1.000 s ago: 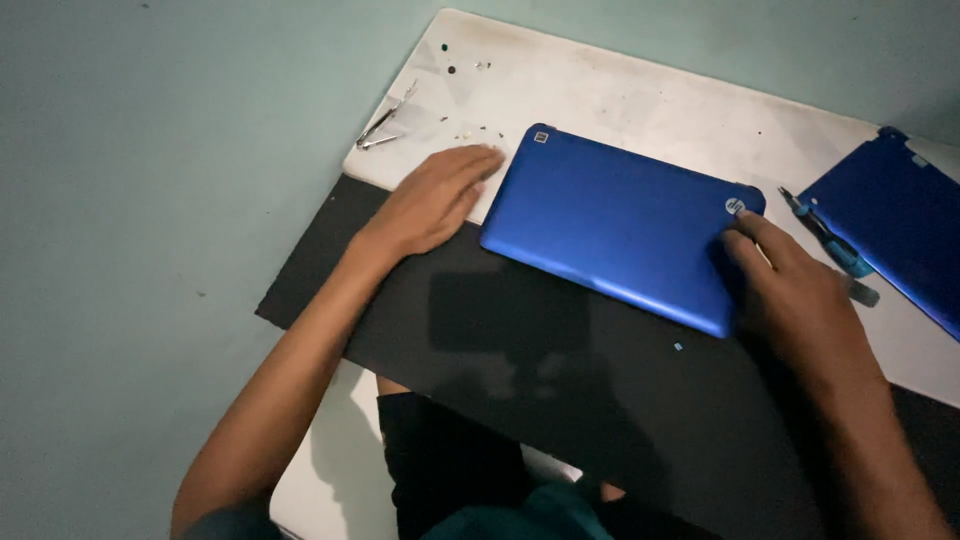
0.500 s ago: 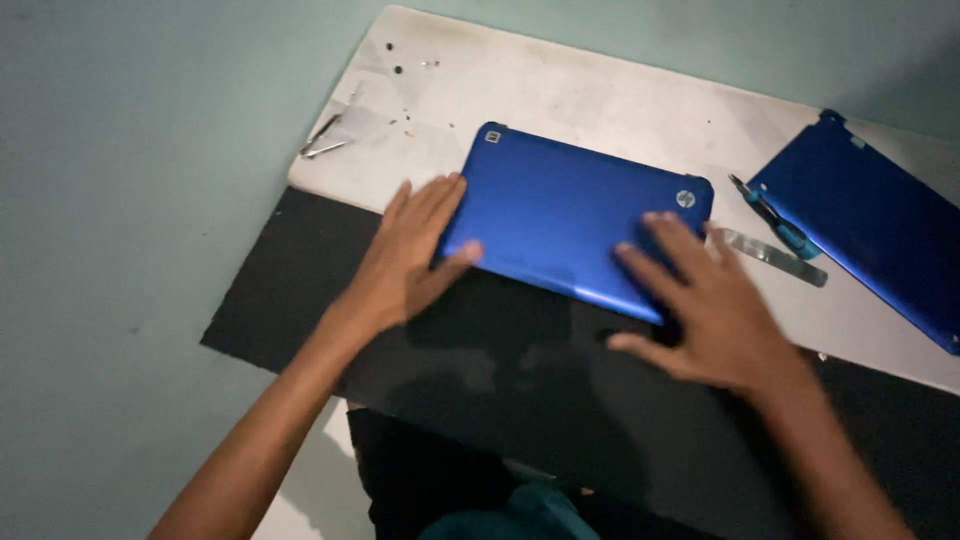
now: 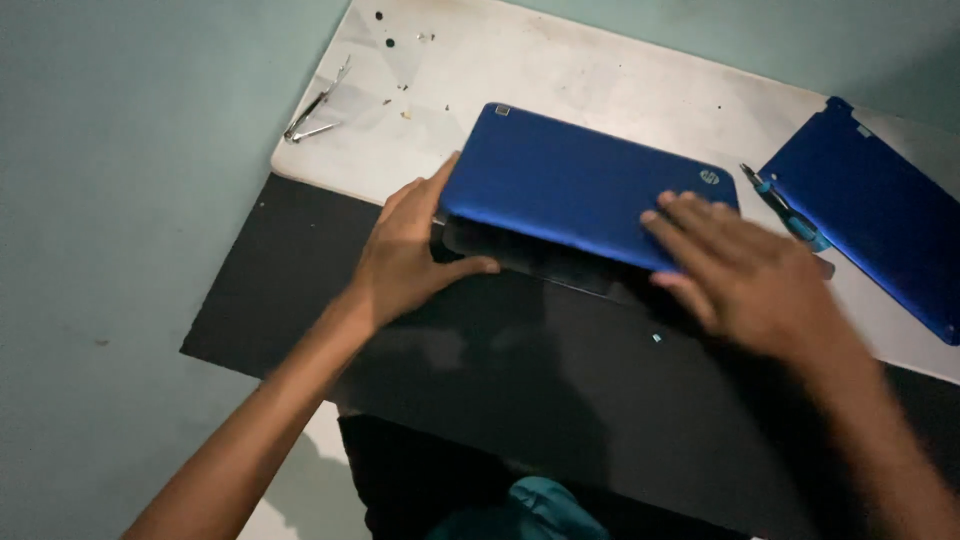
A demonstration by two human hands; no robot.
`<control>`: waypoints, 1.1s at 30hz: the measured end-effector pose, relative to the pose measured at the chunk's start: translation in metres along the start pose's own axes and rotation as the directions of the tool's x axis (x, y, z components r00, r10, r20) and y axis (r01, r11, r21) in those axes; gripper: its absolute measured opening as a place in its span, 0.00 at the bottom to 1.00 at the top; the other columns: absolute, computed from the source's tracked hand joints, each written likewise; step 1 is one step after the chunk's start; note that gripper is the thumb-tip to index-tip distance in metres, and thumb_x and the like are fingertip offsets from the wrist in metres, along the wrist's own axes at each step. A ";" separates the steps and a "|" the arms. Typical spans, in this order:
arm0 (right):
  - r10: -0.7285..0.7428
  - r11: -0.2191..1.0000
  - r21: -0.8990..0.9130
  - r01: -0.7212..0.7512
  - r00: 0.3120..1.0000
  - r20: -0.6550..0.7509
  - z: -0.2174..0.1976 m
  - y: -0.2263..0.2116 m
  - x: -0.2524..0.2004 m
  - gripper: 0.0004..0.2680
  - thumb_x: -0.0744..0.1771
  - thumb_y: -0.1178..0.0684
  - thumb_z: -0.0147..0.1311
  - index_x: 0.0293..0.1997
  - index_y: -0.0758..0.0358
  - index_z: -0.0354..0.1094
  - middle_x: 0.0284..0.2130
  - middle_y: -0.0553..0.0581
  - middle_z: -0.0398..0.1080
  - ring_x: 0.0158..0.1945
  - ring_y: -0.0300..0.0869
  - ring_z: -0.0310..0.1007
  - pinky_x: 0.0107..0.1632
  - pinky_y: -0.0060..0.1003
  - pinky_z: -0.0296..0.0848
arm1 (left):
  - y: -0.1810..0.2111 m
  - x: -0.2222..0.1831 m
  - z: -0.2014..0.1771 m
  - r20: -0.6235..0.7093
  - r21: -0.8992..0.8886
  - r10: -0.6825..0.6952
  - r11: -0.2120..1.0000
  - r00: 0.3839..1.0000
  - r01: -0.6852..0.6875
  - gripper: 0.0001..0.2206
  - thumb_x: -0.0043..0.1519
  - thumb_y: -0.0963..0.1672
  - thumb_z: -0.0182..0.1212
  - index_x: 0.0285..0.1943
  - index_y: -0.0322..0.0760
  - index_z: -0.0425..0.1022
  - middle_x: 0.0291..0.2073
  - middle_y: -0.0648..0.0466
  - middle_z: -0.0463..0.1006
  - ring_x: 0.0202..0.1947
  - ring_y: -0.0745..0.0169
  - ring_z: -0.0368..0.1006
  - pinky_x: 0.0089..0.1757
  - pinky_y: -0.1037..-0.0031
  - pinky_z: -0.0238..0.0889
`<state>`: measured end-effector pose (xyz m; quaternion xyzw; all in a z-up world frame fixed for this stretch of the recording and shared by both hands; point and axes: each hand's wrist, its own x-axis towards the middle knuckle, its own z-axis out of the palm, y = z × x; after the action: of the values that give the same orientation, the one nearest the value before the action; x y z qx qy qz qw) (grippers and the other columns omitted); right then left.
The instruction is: Reassembling a laptop by fastening internal screws and snapping the outer casing back together.
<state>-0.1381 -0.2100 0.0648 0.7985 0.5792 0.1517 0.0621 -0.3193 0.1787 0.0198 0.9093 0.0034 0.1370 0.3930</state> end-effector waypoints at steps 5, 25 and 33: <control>0.298 0.924 0.151 -0.351 0.909 0.290 -0.059 0.058 0.039 0.20 0.78 0.45 0.50 0.86 0.46 0.66 0.49 0.63 0.83 0.28 0.48 0.83 0.33 0.42 0.83 | -0.033 -0.002 0.017 -0.108 0.098 0.264 0.962 0.959 -0.254 0.37 0.64 0.55 0.86 0.79 0.40 0.80 0.77 0.43 0.77 0.78 0.41 0.72 0.73 0.42 0.61; 0.656 0.606 0.394 -0.691 0.714 0.243 -0.068 0.119 0.099 0.26 0.83 0.31 0.44 0.87 0.62 0.59 0.71 0.81 0.66 0.66 0.73 0.69 0.60 0.70 0.69 | -0.021 -0.002 0.023 -0.108 0.266 0.276 0.934 0.955 -0.240 0.35 0.66 0.57 0.82 0.79 0.38 0.81 0.80 0.40 0.76 0.81 0.40 0.70 0.77 0.40 0.57; 0.502 0.724 0.493 -0.482 0.859 0.102 -0.064 0.111 0.086 0.21 0.83 0.39 0.46 0.82 0.67 0.67 0.67 0.77 0.72 0.64 0.66 0.72 0.59 0.61 0.68 | -0.023 -0.002 0.027 -0.113 0.318 0.243 0.927 0.963 -0.197 0.35 0.67 0.58 0.80 0.78 0.38 0.83 0.81 0.43 0.75 0.80 0.42 0.70 0.77 0.43 0.58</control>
<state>-0.0333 -0.1696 0.1702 0.9080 0.3667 0.0220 -0.2014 -0.3123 0.1749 -0.0144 0.9405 -0.0482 0.2463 0.2292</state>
